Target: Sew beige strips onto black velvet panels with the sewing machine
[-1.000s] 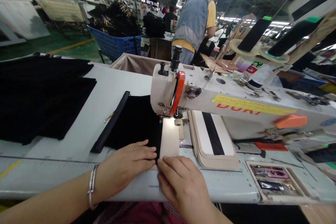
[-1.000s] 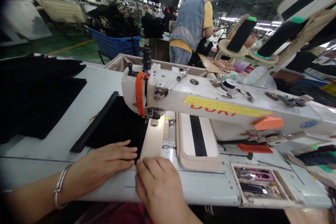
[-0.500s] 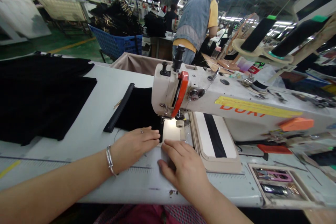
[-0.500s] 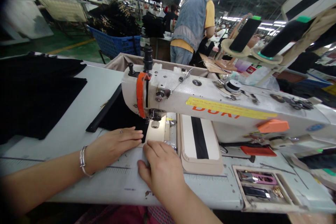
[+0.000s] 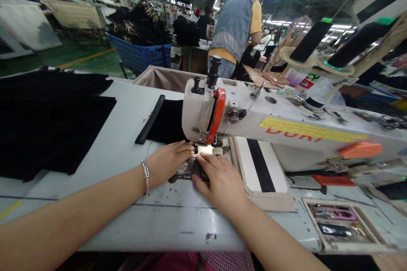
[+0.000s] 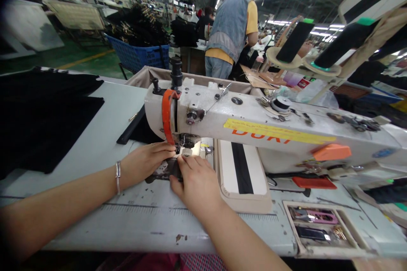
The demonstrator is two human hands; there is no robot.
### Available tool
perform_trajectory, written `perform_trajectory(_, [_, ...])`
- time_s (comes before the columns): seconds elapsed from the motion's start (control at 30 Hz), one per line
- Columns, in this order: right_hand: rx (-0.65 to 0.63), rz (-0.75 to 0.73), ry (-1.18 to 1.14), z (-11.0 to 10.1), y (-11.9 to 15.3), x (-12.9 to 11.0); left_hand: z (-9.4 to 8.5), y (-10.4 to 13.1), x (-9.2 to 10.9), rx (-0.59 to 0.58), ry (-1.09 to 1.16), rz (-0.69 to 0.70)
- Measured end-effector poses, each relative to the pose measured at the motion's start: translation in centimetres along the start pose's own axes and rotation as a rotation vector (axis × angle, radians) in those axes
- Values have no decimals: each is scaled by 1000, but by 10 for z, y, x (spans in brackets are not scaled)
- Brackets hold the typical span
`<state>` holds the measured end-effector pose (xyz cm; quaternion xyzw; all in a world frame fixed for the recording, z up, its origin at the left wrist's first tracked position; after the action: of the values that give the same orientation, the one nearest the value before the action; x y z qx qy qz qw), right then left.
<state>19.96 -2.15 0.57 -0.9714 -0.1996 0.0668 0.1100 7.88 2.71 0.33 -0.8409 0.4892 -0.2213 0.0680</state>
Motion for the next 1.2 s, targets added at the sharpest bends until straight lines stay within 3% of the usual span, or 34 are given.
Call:
perform_trajectory(0.3, [23,38,49,4,-3,1,-5,-11,-4,74,-31,-14])
perform_trajectory(0.7, [52,19,12,2,1,-5,1,-2,-13,108,14,-15])
perform_trajectory(0.97, [78,42,13,2,3,-5,-6,2,-18,223,113,-106])
perform_trajectory(1.1, [115,96,-10,0,5,-1,-12,-4,-16,175,31,-128])
perform_trajectory(1.2, [128,69,-24,3,3,-3,-14,-17,-36,146,-27,-209])
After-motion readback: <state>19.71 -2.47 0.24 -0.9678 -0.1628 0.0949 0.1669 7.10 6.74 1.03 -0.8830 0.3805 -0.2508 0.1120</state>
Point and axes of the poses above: each hand's wrist, its own y-axis away from the middle knuckle, its own z-axis out of the palm, x = y × z, the point moved 7 cm from there along -y, towards the middle knuckle, and after that the axes turned 12 degrees about y, right-handed, at the moved point
